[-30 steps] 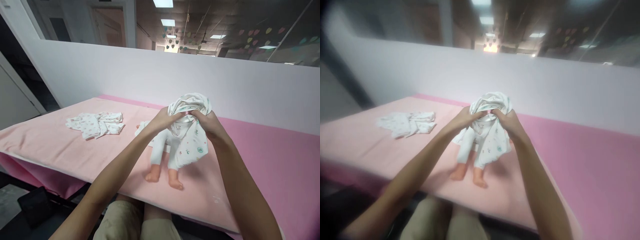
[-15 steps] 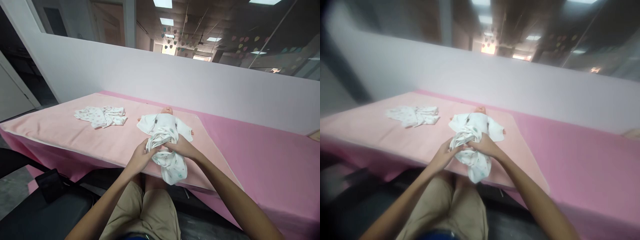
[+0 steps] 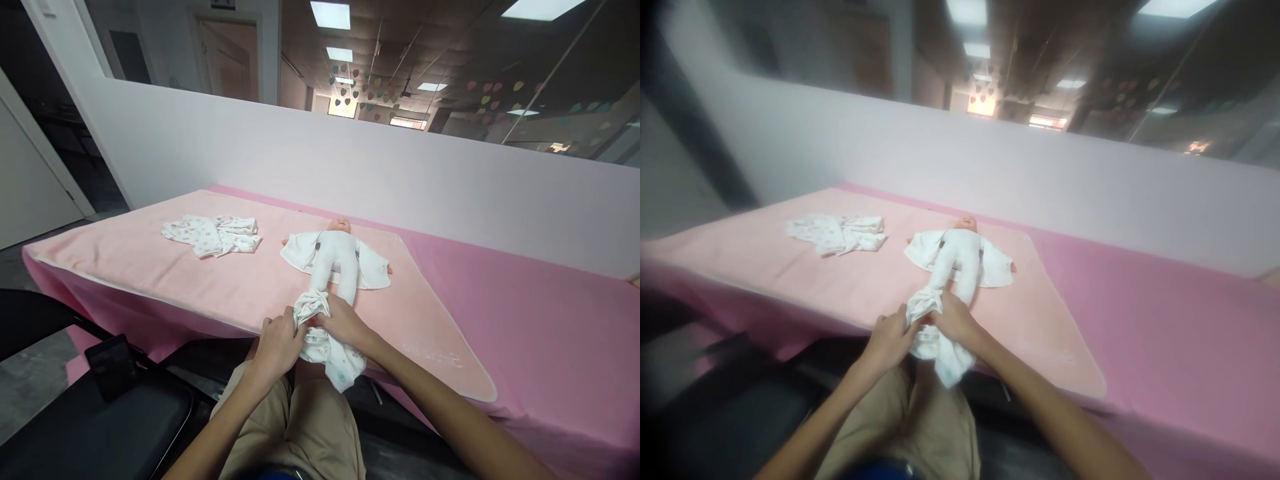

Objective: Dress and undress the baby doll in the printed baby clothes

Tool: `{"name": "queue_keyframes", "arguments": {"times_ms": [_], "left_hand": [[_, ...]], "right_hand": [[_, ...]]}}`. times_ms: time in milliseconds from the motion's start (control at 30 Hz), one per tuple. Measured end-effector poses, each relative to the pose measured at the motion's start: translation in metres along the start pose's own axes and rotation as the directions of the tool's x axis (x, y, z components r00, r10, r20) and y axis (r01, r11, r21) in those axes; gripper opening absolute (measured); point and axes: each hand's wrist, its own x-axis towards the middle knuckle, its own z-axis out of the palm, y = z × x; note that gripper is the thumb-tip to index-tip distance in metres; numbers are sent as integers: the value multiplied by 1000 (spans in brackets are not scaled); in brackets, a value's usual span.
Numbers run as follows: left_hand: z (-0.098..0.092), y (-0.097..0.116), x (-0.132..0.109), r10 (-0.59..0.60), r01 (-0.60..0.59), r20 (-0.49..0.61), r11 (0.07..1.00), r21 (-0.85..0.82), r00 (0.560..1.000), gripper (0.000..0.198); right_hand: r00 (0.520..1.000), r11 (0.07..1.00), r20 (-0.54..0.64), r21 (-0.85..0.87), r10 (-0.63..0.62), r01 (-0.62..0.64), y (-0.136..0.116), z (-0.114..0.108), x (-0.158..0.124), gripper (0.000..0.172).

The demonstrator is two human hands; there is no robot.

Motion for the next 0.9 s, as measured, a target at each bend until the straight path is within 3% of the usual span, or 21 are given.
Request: {"name": "queue_keyframes", "arguments": {"times_ms": [167, 267, 467, 667, 767, 900], "left_hand": [[2, 2, 5, -10, 10, -3, 1000, 16, 1000, 31], [1, 2, 8, -22, 22, 10, 1000, -22, 1000, 32], [-4, -6, 20, 52, -44, 15, 947, -318, 999, 39], [-7, -7, 47, 215, -189, -43, 725, -662, 976, 45], [-8, -7, 66, 274, -249, -75, 681, -689, 959, 42], [-16, -8, 94, 296, -334, -163, 742, -581, 941, 36]], "right_hand": [[991, 997, -123, -42, 59, -65, 4, 9, -9, 41], [987, 995, -128, -1, 101, -102, 4, 9, -12, 48], [988, 993, -139, 106, 65, -50, 13, -3, -5, 44], [984, 978, -169, 191, -49, 82, 26, -28, 7, 35], [986, 971, -127, 202, -105, 129, 32, -43, 18, 33], [986, 967, -40, 196, -160, 164, 40, -66, 37, 17]]}}
